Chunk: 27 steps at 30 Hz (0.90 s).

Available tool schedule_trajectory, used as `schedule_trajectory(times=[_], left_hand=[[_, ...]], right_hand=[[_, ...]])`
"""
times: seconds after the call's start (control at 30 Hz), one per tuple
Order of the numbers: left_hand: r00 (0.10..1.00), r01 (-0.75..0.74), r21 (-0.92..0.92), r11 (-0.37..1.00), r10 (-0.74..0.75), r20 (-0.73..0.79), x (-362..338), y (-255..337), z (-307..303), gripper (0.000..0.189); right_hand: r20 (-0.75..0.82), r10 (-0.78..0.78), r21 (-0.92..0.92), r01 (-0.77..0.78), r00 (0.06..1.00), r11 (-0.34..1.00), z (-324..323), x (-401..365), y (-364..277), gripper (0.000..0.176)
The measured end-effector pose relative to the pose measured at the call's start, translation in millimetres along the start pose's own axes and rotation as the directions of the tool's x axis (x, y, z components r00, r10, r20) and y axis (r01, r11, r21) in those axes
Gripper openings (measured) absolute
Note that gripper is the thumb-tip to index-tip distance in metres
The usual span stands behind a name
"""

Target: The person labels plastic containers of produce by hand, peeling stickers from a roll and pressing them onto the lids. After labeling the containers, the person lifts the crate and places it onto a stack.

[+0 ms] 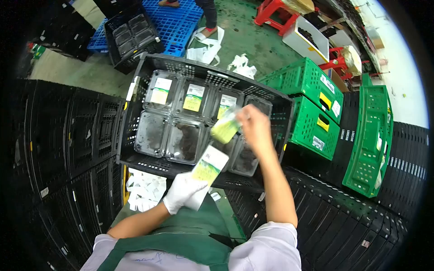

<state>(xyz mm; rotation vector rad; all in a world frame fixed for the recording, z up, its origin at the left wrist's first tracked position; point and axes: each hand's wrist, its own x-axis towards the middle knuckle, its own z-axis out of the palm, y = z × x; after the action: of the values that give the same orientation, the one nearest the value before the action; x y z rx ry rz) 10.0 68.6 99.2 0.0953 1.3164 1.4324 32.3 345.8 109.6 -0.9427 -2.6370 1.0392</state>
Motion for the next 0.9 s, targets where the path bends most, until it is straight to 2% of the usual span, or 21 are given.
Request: schedule_trajectory(times=[0.03, 0.1, 0.17, 0.23, 0.27, 0.3, 0.37, 0.43, 0.47, 0.5, 0.53, 0.57, 0.6, 0.63, 0.67, 0.7, 0.77, 0.8, 0.83, 0.87, 0.9], left_hand=[[0.994, 0.107, 0.0, 0.994, -0.107, 0.017, -0.2, -10.4, 2.1, 0.027], [0.977, 0.214, -0.174, 0.961, -0.206, 0.062, -1.7, 4.2, 2.4, 0.025], [0.984, 0.178, -0.102, 0.979, -0.174, 0.048, -2.0, 9.3, -7.4, 0.027], [0.988, 0.156, -0.049, 0.987, -0.156, 0.008, -4.4, 13.8, -15.9, 0.028], [0.982, 0.19, -0.083, 0.978, -0.188, 0.028, -7.1, 14.6, -21.3, 0.03], [0.982, 0.19, -0.088, 0.978, -0.189, 0.022, -7.7, 13.3, -24.1, 0.03], [0.987, 0.152, -0.037, 0.988, -0.154, -0.053, -14.6, 10.6, -30.8, 0.03], [0.989, 0.098, -0.065, 0.993, -0.104, -0.103, -19.8, 9.5, -37.4, 0.029], [0.991, 0.075, -0.073, 0.995, -0.082, -0.104, -21.3, 9.3, -42.1, 0.029], [0.993, 0.048, -0.083, 0.995, -0.056, -0.102, -22.6, 10.3, -45.8, 0.029], [0.992, 0.057, -0.123, 0.991, -0.07, -0.108, -24.1, 12.9, -47.6, 0.028], [0.99, 0.049, -0.125, 0.991, -0.064, -0.125, -27.1, 12.1, -50.7, 0.028], [0.991, 0.016, -0.065, 0.998, -0.024, -0.129, -29.0, 10.5, -54.8, 0.032], [0.991, -0.019, -0.005, 1.0, 0.018, -0.131, -31.1, 10.8, -58.5, 0.035], [0.972, -0.154, 0.009, 0.988, 0.153, -0.18, -36.3, 16.7, -58.2, 0.049], [0.905, -0.313, 0.006, 0.95, 0.3, -0.302, -41.6, 18.7, -57.2, 0.061], [0.859, -0.4, -0.052, 0.915, 0.355, -0.37, -45.4, 26.6, -69.4, 0.058], [0.916, -0.207, 0.233, 0.95, 0.272, -0.296, -48.3, 26.9, -88.4, 0.045], [0.927, -0.191, 0.393, 0.9, 0.297, -0.231, -53.7, 33.3, -96.2, 0.029], [0.934, -0.109, 0.157, 0.982, 0.155, -0.322, -58.4, 31.5, -96.7, 0.024], [0.928, -0.034, -0.094, 0.995, -0.003, -0.372, -63.6, 29.2, -96.5, 0.019]], right_hand=[[0.006, 0.087, -0.021, -0.087, 0.996, 0.996, -11.1, 13.6, 29.7, 0.018], [0.105, 0.08, -0.258, -0.05, 0.991, 0.965, -26.9, 33.8, 80.7, 0.041], [0.243, 0.139, -0.324, -0.055, 0.96, 0.944, -23.1, 46.4, 128.2, 0.048], [0.294, 0.128, -0.363, -0.014, 0.947, 0.932, -4.9, 53.7, 176.8, 0.052], [0.264, 0.116, -0.437, 0.011, 0.958, 0.899, 5.7, 54.4, 192.3, 0.058], [0.253, 0.16, -0.546, 0.004, 0.954, 0.838, 15.5, 52.9, 200.7, 0.069], [0.148, 0.283, -0.714, -0.096, 0.948, 0.694, 24.0, 48.5, 173.7, 0.083], [0.055, 0.174, -0.716, -0.082, 0.983, 0.693, 25.0, 37.4, 125.7, 0.09], [0.019, 0.063, -0.627, -0.037, 0.998, 0.778, 34.5, 28.3, 100.8, 0.077], [0.277, 0.154, -0.088, -0.134, 0.949, 0.987, 38.3, 20.4, 68.2, 0.058], [0.485, 0.153, 0.073, -0.214, 0.861, 0.974, 43.6, 3.7, 17.9, 0.047], [0.641, 0.074, 0.254, -0.301, 0.764, 0.919, 49.1, -17.3, -20.6, 0.042], [0.632, -0.075, 0.303, -0.156, 0.771, 0.94, 57.1, -36.9, -49.8, 0.03], [0.615, -0.091, 0.291, -0.118, 0.783, 0.949, 64.9, -49.2, -69.4, 0.023], [0.548, -0.037, 0.261, -0.129, 0.835, 0.957, 62.6, -57.9, -97.3, 0.022], [0.538, -0.072, 0.275, -0.095, 0.84, 0.957, 67.1, -64.0, -106.9, 0.022], [0.585, -0.121, 0.314, -0.087, 0.802, 0.946, 77.2, -80.5, -121.2, 0.023], [0.581, -0.137, 0.307, -0.06, 0.802, 0.95, 82.3, -88.8, -131.0, 0.022], [0.532, -0.149, 0.276, -0.005, 0.833, 0.961, 86.9, -94.1, -140.7, 0.02], [0.489, -0.186, 0.281, 0.047, 0.853, 0.958, 90.8, -95.5, -147.1, 0.019], [0.444, -0.223, 0.285, 0.099, 0.868, 0.953, 94.5, -95.3, -153.4, 0.018]])
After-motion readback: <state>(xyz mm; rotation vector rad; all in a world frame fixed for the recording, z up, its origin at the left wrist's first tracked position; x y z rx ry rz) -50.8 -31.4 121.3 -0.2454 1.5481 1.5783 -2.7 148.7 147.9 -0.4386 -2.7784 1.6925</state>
